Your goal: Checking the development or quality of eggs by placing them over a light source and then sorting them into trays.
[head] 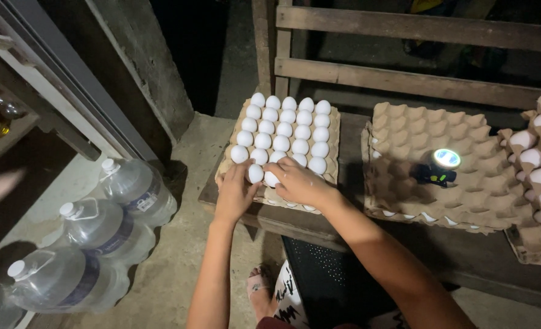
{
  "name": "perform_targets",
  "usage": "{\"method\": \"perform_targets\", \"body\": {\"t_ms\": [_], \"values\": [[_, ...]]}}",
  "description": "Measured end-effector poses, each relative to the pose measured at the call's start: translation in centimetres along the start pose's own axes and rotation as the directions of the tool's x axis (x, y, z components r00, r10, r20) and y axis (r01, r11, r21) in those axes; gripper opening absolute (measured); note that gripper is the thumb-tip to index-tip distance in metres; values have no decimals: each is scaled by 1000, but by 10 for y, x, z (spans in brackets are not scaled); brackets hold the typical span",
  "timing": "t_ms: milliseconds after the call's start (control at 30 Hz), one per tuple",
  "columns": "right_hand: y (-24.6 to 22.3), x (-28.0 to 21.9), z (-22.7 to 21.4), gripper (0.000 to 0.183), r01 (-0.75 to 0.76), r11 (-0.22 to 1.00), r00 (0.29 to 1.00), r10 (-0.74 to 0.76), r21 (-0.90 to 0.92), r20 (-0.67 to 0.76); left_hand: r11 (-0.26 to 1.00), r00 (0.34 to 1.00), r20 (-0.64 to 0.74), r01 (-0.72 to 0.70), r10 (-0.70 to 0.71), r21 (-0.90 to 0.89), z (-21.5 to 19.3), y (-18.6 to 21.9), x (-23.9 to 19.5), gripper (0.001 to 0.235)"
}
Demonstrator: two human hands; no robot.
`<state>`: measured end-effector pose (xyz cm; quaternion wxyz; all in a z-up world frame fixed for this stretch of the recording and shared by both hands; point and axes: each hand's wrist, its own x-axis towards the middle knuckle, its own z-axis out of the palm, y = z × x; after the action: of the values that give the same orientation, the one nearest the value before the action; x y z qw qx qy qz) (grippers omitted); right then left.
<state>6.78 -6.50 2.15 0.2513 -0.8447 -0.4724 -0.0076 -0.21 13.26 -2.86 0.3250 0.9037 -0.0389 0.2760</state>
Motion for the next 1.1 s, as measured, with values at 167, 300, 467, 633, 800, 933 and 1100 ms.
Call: {"method": "perform_targets", "body": {"t_ms": [167,300,467,633,800,933,1100], "values": [[3,-4,2,54,-93,995,995,92,38,27,998,997,-71,-38,42,53,0,2,-3,67],[25,-9,11,56,83,996,993,-80,27,-92,989,985,-136,-95,111,116,2,2,-9,71],[44,-29,3,51,15,1000,982,-15,-3,-190,960,971,-35,-228,236,162,-2,25,-5,57],[51,-65,-10,44,98,995,873,-79,15,-482,951,966,32,-259,257,168,-2,38,4,38],[37,-107,-27,44,-73,996,779,25,-52,-627,930,954,51,-298,294,215,-5,39,7,38],[38,-134,-18,43,-100,963,749,237,249,-618,935,958,65,-288,280,209,-9,43,6,39],[62,-167,0,41,143,885,661,249,444,-708,940,964,5,-262,267,219,4,37,-1,44]]}}
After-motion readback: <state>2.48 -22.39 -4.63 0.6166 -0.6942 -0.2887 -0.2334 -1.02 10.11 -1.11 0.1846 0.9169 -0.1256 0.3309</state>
